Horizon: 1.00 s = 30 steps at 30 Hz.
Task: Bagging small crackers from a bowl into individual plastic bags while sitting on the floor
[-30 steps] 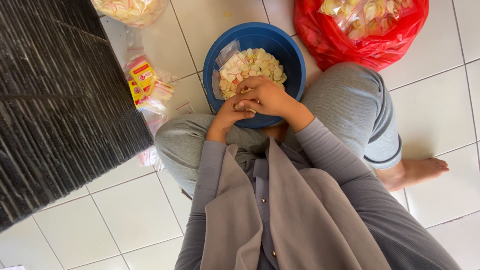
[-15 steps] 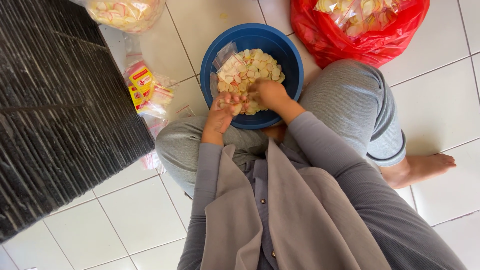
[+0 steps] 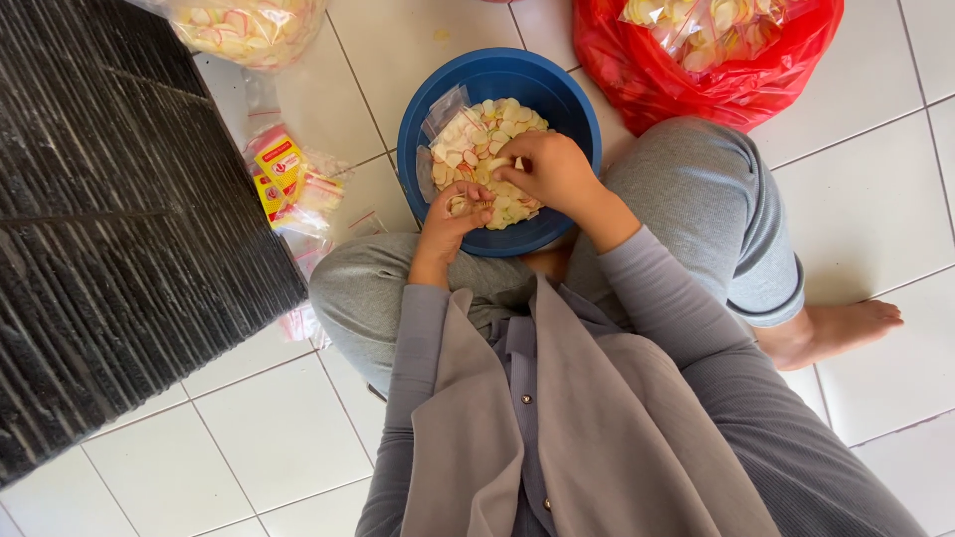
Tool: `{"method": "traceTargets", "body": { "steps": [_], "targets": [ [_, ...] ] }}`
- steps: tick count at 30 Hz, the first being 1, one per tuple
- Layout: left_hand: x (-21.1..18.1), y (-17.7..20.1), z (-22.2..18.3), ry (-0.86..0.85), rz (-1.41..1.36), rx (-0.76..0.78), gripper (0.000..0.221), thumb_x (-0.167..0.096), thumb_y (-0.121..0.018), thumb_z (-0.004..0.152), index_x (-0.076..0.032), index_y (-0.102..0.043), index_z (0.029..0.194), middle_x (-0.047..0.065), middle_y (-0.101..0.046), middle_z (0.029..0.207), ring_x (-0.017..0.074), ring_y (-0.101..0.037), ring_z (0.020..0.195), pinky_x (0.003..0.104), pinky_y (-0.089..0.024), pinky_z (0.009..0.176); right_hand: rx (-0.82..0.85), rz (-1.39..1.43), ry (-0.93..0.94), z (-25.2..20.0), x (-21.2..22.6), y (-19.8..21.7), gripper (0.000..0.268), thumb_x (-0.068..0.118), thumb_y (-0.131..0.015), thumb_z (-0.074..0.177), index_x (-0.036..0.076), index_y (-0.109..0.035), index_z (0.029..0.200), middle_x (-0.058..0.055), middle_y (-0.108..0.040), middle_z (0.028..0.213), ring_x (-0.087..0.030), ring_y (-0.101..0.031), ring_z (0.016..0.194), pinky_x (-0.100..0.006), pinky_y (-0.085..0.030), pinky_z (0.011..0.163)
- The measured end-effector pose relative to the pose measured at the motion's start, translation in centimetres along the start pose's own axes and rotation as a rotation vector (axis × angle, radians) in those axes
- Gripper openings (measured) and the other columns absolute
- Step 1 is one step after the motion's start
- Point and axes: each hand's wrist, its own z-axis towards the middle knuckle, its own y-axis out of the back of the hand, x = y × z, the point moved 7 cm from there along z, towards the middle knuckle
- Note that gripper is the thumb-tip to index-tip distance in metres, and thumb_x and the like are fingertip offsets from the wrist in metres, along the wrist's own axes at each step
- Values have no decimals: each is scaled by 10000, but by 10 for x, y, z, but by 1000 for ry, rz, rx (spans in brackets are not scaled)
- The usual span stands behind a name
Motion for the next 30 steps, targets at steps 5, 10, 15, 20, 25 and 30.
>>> {"method": "traceTargets", "body": {
  "steps": [5, 10, 15, 20, 25, 30],
  "targets": [
    [-15, -13, 2, 37, 154, -9, 384, 85, -891, 744, -4, -636, 1018, 100, -702, 965, 223, -693, 1011, 377, -602, 867, 98, -269, 266, 0, 45, -20, 130, 236, -796, 851, 136, -742, 913, -39, -716, 887, -276, -700, 834, -399, -543, 688],
    [2, -14, -5, 56, 202, 22, 477, 87, -940, 668, -23, -699, 1064, 83, -750, 981, 207, -686, 1026, 369, -570, 918, 216, -523, 419, -6, 35, -61, 10, 187, -736, 797, 182, -735, 789, -7, -681, 807, -242, -673, 774, -385, -499, 682],
    [-7, -26, -5, 105, 213, 75, 465, 58, -942, 690, -38, -721, 1088, 101, -762, 923, 183, -692, 946, 370, -567, 912, 222, -561, 442, -16, 42, -58, 27, 281, -740, 816, 261, -745, 798, 39, -621, 897, -233, -655, 831, -373, -490, 679],
    [-17, -32, -7, 118, 411, 78, 481, -44, -974, 673, -31, -716, 1079, 83, -754, 973, 207, -670, 972, 395, -549, 941, 236, -653, 390, -22, 38, -67, 139, 340, -711, 854, 213, -761, 826, 5, -586, 1048, -248, -635, 884, -396, -507, 708],
    [26, -8, -6, 184, 592, 149, 471, -50, -938, 680, 34, -710, 1084, 148, -740, 1013, 291, -658, 1008, 481, -515, 972, 473, -474, 211, -29, 35, -67, 431, 452, -522, 1010, 106, -776, 1044, -67, -562, 1249, -357, -619, 1075, -473, -512, 882],
    [-9, -48, -9, 299, 520, 145, 497, -1, -972, 603, -38, -737, 1039, 20, -691, 879, 157, -638, 823, 295, -558, 819, 611, -682, 166, -42, 5, -81, 376, 449, -535, 997, 183, -765, 1131, -40, -566, 1269, -356, -610, 1113, -519, -509, 899]
  ]
}}
